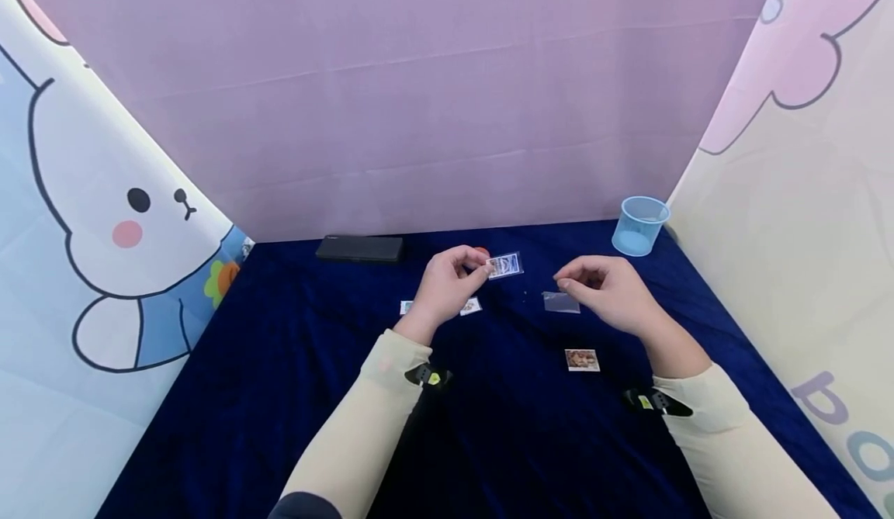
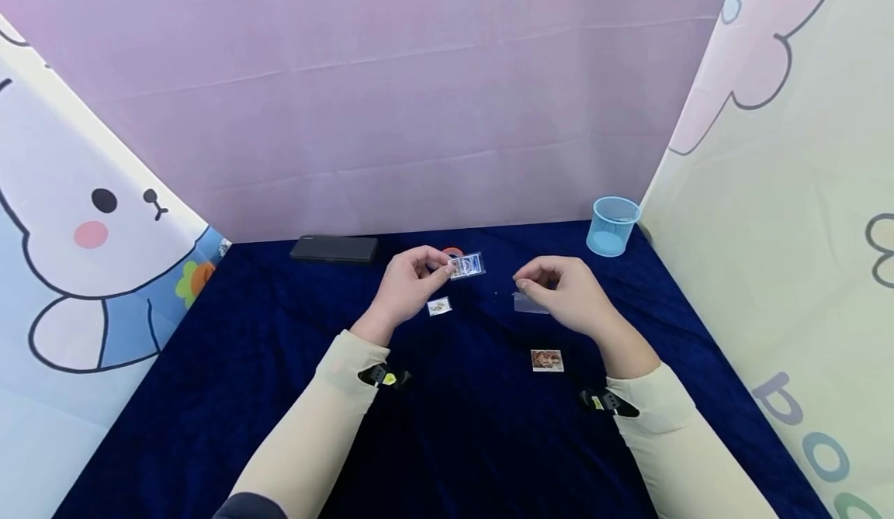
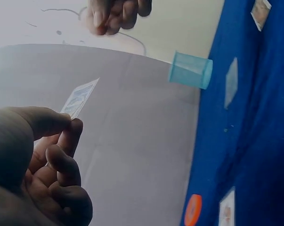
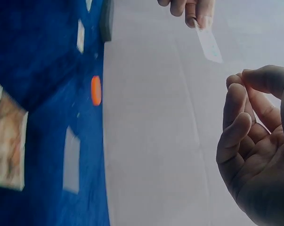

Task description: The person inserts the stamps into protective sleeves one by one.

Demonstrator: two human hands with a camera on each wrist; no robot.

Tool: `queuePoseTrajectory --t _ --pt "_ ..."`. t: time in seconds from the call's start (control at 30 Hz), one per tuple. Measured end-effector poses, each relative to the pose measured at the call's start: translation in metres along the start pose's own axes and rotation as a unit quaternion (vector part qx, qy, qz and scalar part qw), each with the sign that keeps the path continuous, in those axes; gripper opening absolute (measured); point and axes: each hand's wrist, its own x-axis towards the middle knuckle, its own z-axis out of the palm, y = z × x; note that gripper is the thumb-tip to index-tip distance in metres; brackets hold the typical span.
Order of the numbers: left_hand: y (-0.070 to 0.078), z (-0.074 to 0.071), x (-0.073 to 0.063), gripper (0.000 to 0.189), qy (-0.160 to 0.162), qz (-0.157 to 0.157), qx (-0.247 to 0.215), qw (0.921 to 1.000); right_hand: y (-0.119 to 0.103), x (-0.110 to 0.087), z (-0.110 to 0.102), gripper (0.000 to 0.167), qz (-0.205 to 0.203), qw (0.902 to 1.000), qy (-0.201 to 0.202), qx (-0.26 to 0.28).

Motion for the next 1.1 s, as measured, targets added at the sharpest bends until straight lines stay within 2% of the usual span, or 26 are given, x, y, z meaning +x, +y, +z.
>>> queuePoseTrajectory --t 0.4,0.63,0.77,1.1 --pt "-0.027 0.024 0.015 0.01 -0.016 -0.036 0.045 0.9982 0.026 -0.035 -0.016 0.009 0.044 0.9982 -0.006 -0.041" --pt "-0.042 0.037 0.021 0.011 -0.011 -0.043 0.073 0.9964 0.053 -0.045 -0.025 0.01 0.057 0.9976 0.005 -0.038" --pt "-0.049 0.045 0.022 0.01 -0.023 -0.05 0.103 0.9932 0.062 -0.05 -0.029 0.01 0.067 0.997 0.012 -0.037" --pt "-0.054 0.059 0.02 0.007 -0.05 -0.094 0.125 0.9864 0.087 -0.058 -0.033 0.017 0.082 0.9936 -0.05 -0.059"
